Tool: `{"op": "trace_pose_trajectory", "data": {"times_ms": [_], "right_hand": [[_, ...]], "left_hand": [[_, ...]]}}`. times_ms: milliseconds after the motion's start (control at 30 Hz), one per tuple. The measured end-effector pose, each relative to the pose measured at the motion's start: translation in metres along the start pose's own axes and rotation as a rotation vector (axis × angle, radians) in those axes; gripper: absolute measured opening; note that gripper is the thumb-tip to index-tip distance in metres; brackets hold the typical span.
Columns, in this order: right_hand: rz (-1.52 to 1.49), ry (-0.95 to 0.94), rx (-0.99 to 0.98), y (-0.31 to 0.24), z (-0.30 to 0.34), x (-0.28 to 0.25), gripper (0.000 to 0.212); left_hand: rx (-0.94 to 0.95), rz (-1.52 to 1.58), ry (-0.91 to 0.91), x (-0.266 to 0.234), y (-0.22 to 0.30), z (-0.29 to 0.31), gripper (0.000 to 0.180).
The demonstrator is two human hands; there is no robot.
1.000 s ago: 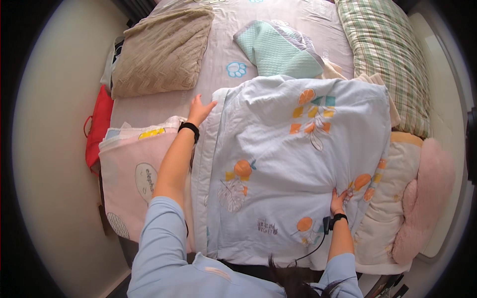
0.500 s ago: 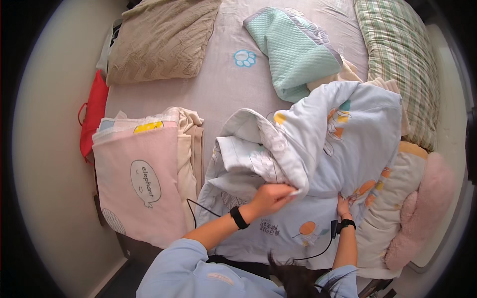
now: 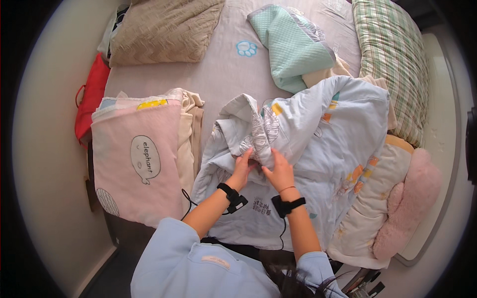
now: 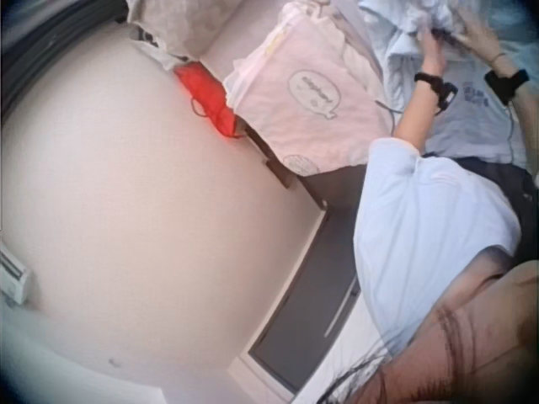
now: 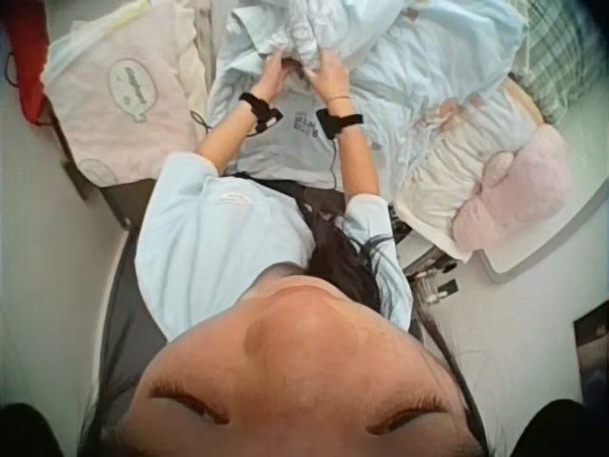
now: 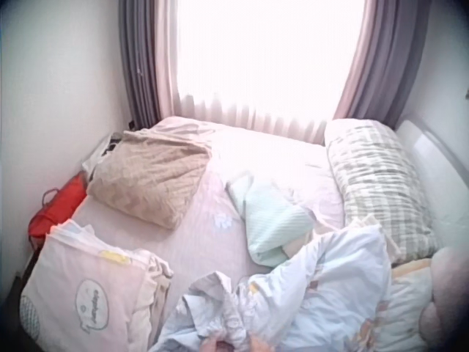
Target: Folding multiple blankets and towels on a bed.
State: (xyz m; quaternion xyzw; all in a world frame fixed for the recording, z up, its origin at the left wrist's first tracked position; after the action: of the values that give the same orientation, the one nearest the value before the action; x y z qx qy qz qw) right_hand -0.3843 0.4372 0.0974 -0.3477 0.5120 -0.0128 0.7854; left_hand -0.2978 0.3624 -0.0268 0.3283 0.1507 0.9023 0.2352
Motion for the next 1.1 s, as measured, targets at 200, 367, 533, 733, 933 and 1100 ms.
{"op": "trace_pose_trajectory", "data": {"times_ms": [200,367,533,733,933,1100], "right_hand": [[0.078,0.098,-0.023,-0.037,0.031,0.015,0.045],[-0.127,0.208,-0.221,-0.069,0.031,-0.031,0.044],[-0.494,0.219,-0.055,-0.012,0.052,-0.049,0.036],[-0.474,0.224,0.182,0.079,0.094,-0.047,0.036],[-0.262,0.439,0.262,0.161,0.101,-0.112,0.039],[-0.314,0.641,0.404,0.289,0.047,-0.203,0.046]], "left_hand": [[0.224,-0.441,-0.006,0.046,0.083,-0.003,0.055],[0.523,-0.575,-0.142,0.072,0.131,-0.017,0.069],[0.624,-0.818,-0.032,0.096,0.391,-0.035,0.017],[0.565,-0.655,0.175,0.014,0.454,-0.113,0.098],[-0.105,-0.955,0.306,-0.072,0.285,-0.157,0.115],[0.420,-1.184,0.619,-0.081,0.310,-0.178,0.109]]}}
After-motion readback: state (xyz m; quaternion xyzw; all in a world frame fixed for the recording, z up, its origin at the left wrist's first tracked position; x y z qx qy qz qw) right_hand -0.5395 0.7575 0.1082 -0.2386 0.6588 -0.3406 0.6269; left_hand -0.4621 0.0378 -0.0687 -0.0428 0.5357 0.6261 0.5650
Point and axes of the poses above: each hand's wrist, its own z-axis away from the middle knuckle, its own x-axis out of the palm, y = z × x, the point moved 10 cm from there along -z, towards the middle knuckle
